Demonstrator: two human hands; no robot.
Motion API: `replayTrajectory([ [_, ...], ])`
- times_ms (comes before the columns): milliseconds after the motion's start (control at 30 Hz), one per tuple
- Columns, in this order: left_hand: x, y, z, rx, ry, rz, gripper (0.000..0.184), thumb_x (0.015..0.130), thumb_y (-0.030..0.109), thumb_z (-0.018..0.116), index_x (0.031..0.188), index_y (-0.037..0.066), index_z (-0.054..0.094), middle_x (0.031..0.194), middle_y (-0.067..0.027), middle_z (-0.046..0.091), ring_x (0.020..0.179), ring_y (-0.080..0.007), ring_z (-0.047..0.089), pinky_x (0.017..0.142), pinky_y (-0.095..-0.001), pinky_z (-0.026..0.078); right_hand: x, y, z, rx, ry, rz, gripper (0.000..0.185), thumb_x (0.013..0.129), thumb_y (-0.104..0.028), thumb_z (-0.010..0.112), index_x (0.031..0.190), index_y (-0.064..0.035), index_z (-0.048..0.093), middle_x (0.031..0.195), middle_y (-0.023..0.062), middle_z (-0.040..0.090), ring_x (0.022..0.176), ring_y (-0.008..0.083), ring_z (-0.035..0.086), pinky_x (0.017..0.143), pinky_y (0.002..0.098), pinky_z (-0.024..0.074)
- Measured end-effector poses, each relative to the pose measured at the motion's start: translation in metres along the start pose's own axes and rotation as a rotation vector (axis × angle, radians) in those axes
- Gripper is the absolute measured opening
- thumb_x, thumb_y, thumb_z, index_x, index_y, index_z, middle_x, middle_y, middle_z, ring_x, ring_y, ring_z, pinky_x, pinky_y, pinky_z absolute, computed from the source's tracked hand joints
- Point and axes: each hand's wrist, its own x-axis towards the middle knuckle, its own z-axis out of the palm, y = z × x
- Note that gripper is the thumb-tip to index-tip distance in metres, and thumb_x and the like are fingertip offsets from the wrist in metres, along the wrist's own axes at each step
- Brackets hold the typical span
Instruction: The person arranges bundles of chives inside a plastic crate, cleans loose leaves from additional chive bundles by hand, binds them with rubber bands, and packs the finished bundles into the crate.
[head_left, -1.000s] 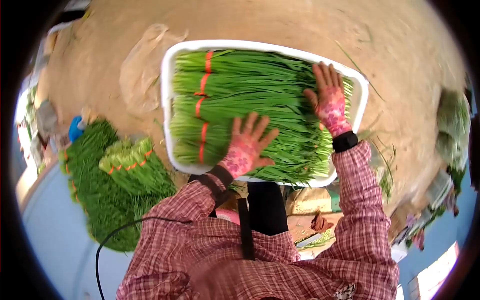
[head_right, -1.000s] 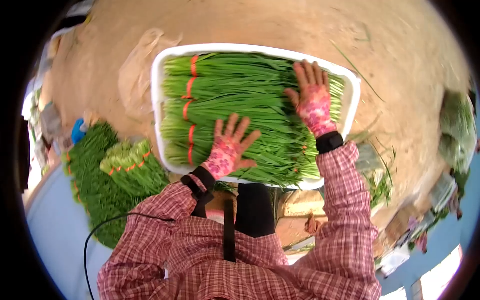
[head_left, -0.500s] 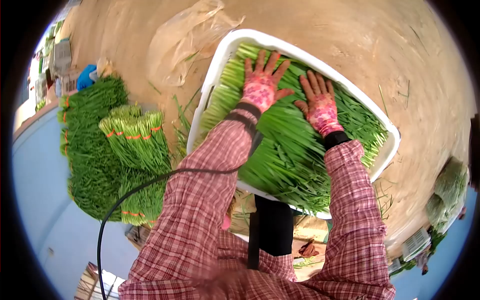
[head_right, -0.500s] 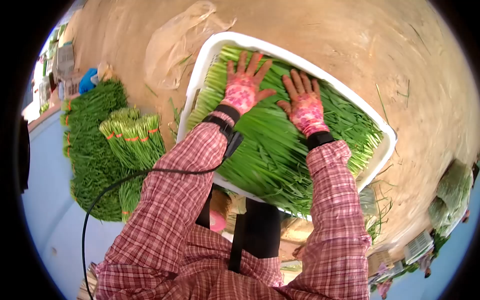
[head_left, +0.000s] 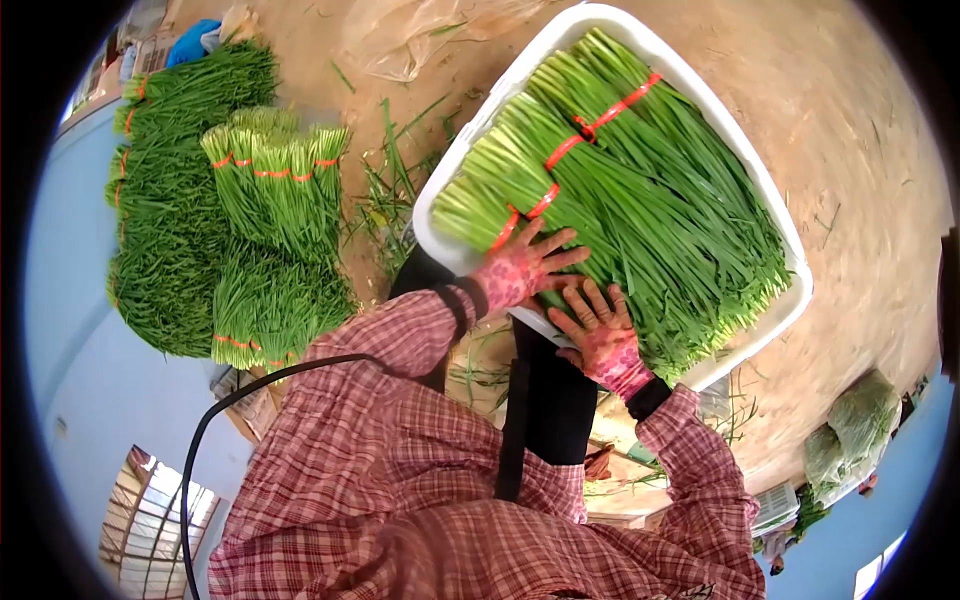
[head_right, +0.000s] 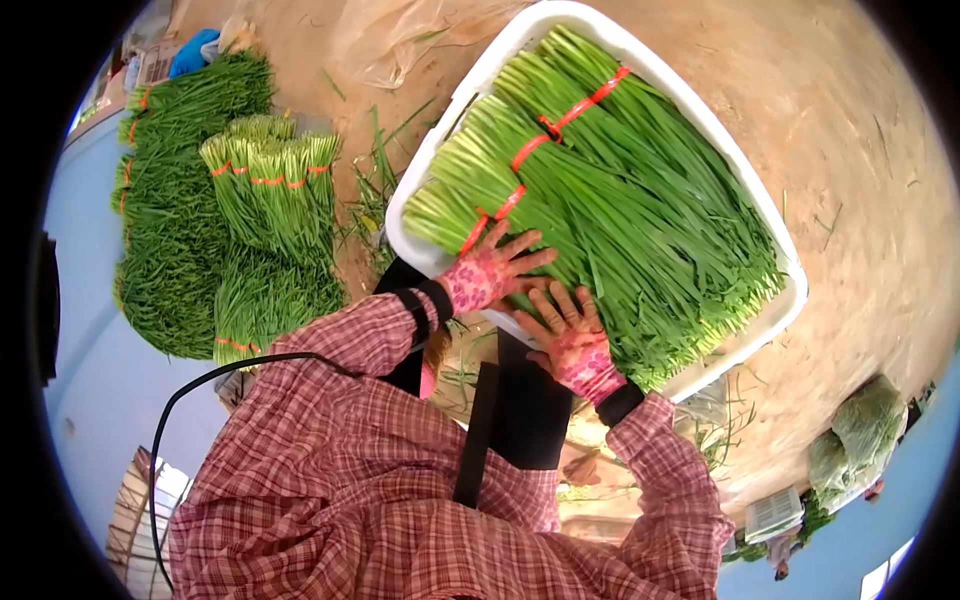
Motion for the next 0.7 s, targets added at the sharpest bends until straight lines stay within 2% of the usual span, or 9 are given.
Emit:
replayTrajectory([
  [67, 0.001, 0.0, 0.01, -0.003, 0.036, 0.008, 0.088, 0.074, 0.07, 0.063, 0.151, 0.039, 0.035, 0.165, 0.0035, 0.016, 0.152, -0.03, 0.013, 0.116, -0.0674, 0.011, -0.005, 0.012, 0.038, -0.052, -0.105, 0.043, 0.07, 0.082, -0.048, 0.069, 0.146, -0.0309, 0.047, 0.16, 0.0034, 0.031, 0.15, 0.0303, 0.019, 0.12, 0.0577, 0.0156],
  [133, 0.009, 0.002, 0.009, 0.117, -0.08, -0.014, 0.096, 0.075, 0.071, 0.062, 0.156, 0.039, 0.022, 0.167, 0.0045, 0.006, 0.153, -0.0285, 0.006, 0.117, -0.0657, 0.008, -0.001, 0.034, 0.065, -0.095, -0.07, -0.013, 0.065, 0.085, -0.048, 0.067, 0.145, -0.0322, 0.047, 0.16, 0.0023, 0.032, 0.149, 0.0297, 0.023, 0.117, 0.06, 0.0177],
  [167, 0.016, 0.001, 0.027, 0.051, 0.05, -0.019, 0.094, 0.065, 0.065, 0.071, 0.149, 0.041, 0.036, 0.166, 0.0038, 0.016, 0.152, -0.03, 0.014, 0.115, -0.0685, 0.012, -0.003, 0.038, 0.062, -0.092, -0.149, 0.018, 0.063, 0.085, -0.046, 0.067, 0.144, -0.0316, 0.049, 0.158, 0.003, 0.035, 0.146, 0.0302, 0.027, 0.114, 0.0618, 0.0222],
  [267, 0.021, 0.0, 0.037, 0.07, 0.123, -0.031, 0.094, 0.067, 0.069, 0.069, 0.15, 0.039, 0.036, 0.166, 0.0022, 0.012, 0.152, -0.032, 0.009, 0.115, -0.0701, 0.006, 0.0, 0.045, 0.066, -0.109, -0.029, -0.035, 0.063, 0.076, -0.04, 0.076, 0.134, -0.0246, 0.059, 0.154, 0.0113, 0.038, 0.143, 0.0372, 0.032, 0.108, 0.0629, 0.0316],
  [333, 0.022, 0.001, 0.03, 0.086, 0.123, -0.026, 0.094, 0.068, 0.072, 0.067, 0.15, 0.038, 0.036, 0.167, 0.0012, 0.01, 0.153, -0.0333, 0.006, 0.115, -0.0711, 0.002, 0.001, 0.037, 0.055, -0.133, -0.046, -0.014, 0.063, 0.073, -0.037, 0.079, 0.132, -0.022, 0.061, 0.153, 0.0138, 0.04, 0.142, 0.0395, 0.032, 0.11, 0.0627, 0.0294],
  [500, -0.009, 0.014, 0.014, -0.184, 0.423, -0.054, 0.088, 0.075, 0.066, 0.067, 0.149, 0.029, 0.039, 0.165, -0.0059, 0.017, 0.152, -0.0366, 0.007, 0.117, -0.0682, 0.002, 0.016, -0.029, -0.03, -0.149, 0.032, 0.062, 0.056, 0.083, -0.032, 0.07, 0.132, -0.007, 0.056, 0.145, 0.0176, 0.047, 0.136, 0.0429, 0.04, 0.112, 0.0621, 0.027],
  [600, -0.071, -0.003, 0.021, -0.423, 0.634, -0.266, 0.078, 0.081, 0.055, 0.066, 0.147, 0.021, 0.044, 0.163, -0.0112, 0.023, 0.151, -0.0378, 0.012, 0.117, -0.067, 0.005, 0.033, -0.071, -0.023, -0.142, 0.193, 0.123, 0.051, 0.091, -0.028, 0.061, 0.133, -0.0004, 0.053, 0.136, 0.0184, 0.056, 0.128, 0.0421, 0.048, 0.109, 0.0586, 0.0319],
  [667, -0.125, -0.029, 0.038, -0.518, 0.563, -0.544, 0.067, 0.087, 0.046, 0.061, 0.146, 0.019, 0.045, 0.161, -0.0124, 0.027, 0.15, -0.0375, 0.018, 0.116, -0.065, 0.009, 0.061, -0.108, -0.005, -0.099, 0.268, 0.152, 0.048, 0.087, -0.02, 0.066, 0.129, -0.0006, 0.056, 0.131, 0.0186, 0.058, 0.124, 0.0422, 0.052, 0.107, 0.0569, 0.0365],
  [700, -0.153, -0.045, 0.06, -0.508, 0.689, -0.669, 0.064, 0.089, 0.045, 0.06, 0.145, 0.019, 0.046, 0.16, -0.0122, 0.029, 0.149, -0.0357, 0.021, 0.116, -0.0627, 0.014, 0.08, -0.13, 0.004, -0.022, 0.313, 0.149, 0.046, 0.087, -0.014, 0.066, 0.13, -0.0015, 0.056, 0.128, 0.0175, 0.06, 0.121, 0.0411, 0.054, 0.106, 0.054, 0.0389],
])
